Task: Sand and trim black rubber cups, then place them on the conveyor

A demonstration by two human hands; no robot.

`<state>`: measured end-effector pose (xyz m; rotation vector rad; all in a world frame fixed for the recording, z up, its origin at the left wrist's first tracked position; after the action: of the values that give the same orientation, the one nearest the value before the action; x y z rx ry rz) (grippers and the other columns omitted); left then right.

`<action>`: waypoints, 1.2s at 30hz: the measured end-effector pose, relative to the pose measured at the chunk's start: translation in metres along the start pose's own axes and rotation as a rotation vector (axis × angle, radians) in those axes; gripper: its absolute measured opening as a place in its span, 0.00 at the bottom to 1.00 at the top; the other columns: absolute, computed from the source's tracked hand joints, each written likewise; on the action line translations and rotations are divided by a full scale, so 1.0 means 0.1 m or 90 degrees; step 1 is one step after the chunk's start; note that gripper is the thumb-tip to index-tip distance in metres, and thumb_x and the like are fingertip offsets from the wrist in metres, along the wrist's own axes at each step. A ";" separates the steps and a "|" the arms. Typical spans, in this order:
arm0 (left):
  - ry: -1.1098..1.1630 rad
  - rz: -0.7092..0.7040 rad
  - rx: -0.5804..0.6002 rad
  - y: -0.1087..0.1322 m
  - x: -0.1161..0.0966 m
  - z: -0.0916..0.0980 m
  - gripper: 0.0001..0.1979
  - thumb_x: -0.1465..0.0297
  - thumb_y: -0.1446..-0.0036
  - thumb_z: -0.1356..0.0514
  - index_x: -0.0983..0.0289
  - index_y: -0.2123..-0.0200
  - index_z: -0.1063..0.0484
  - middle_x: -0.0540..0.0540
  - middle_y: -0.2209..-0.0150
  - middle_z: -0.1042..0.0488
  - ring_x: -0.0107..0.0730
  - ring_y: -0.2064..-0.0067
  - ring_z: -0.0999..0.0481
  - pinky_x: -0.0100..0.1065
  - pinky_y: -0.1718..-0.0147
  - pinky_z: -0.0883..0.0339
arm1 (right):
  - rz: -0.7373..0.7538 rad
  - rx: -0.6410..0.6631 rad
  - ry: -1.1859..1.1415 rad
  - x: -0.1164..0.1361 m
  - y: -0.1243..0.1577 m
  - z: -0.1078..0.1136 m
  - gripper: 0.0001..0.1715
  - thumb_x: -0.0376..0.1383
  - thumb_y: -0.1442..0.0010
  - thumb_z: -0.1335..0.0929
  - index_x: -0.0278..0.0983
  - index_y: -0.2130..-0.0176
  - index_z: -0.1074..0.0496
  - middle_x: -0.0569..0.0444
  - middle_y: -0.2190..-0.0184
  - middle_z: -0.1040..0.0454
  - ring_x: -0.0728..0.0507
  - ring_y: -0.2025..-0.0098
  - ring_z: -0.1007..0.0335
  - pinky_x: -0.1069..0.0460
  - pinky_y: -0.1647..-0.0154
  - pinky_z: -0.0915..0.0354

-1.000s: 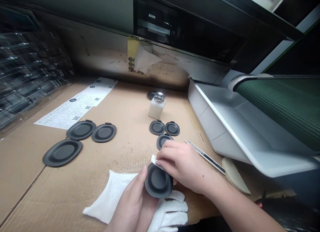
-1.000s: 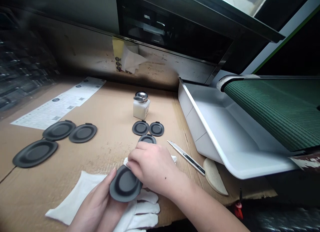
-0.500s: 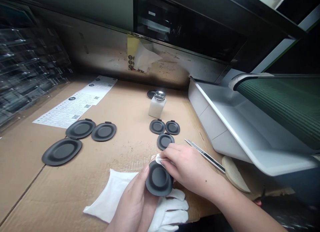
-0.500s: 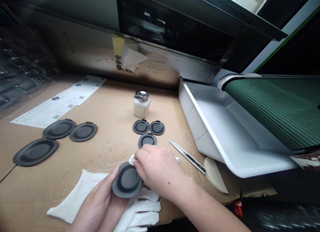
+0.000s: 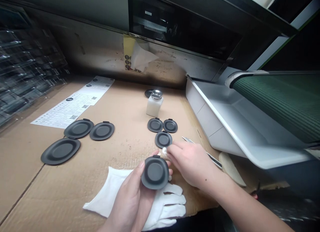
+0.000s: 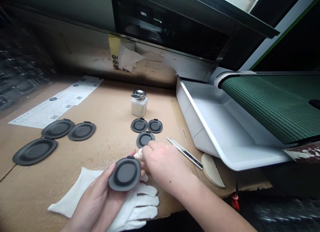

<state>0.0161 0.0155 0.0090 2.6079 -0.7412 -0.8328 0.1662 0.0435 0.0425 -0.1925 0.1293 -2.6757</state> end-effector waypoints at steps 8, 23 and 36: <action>0.006 0.004 -0.065 0.00 -0.01 -0.01 0.19 0.67 0.42 0.48 0.76 0.53 0.33 0.70 0.60 0.23 0.47 0.56 0.25 0.42 0.52 0.35 | -0.094 -0.216 0.245 -0.45 0.03 0.33 0.17 0.40 0.36 0.42 0.38 0.72 0.33 0.57 0.76 0.35 0.51 0.74 0.42 0.53 0.78 0.58; 0.051 0.020 -0.017 0.00 0.01 0.05 0.20 0.60 0.43 0.48 0.71 0.58 0.30 0.67 0.60 0.24 0.45 0.55 0.25 0.41 0.54 0.35 | -0.123 -0.123 0.107 -0.72 -0.15 -0.05 0.09 0.37 0.39 0.39 0.38 0.63 0.30 0.52 0.64 0.29 0.46 0.60 0.37 0.53 0.64 0.43; 0.075 -0.034 0.060 -0.03 0.03 0.09 0.15 0.65 0.42 0.49 0.66 0.54 0.34 0.65 0.55 0.29 0.44 0.54 0.31 0.44 0.57 0.41 | -0.061 -0.030 -0.255 0.14 -0.72 0.06 0.07 0.36 0.41 0.36 0.39 0.70 0.32 0.60 0.70 0.28 0.51 0.66 0.33 0.57 0.66 0.40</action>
<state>0.0135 0.0151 -0.0007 2.7433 -0.6969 -0.6668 0.1233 0.1012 0.0587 -0.7593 0.0567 -2.6675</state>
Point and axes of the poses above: each hand's wrist, its own y-axis away from the middle knuckle, its own z-axis out of the back of the hand, x = y × z, the point moved 1 cm from there along -y, towards the middle knuckle
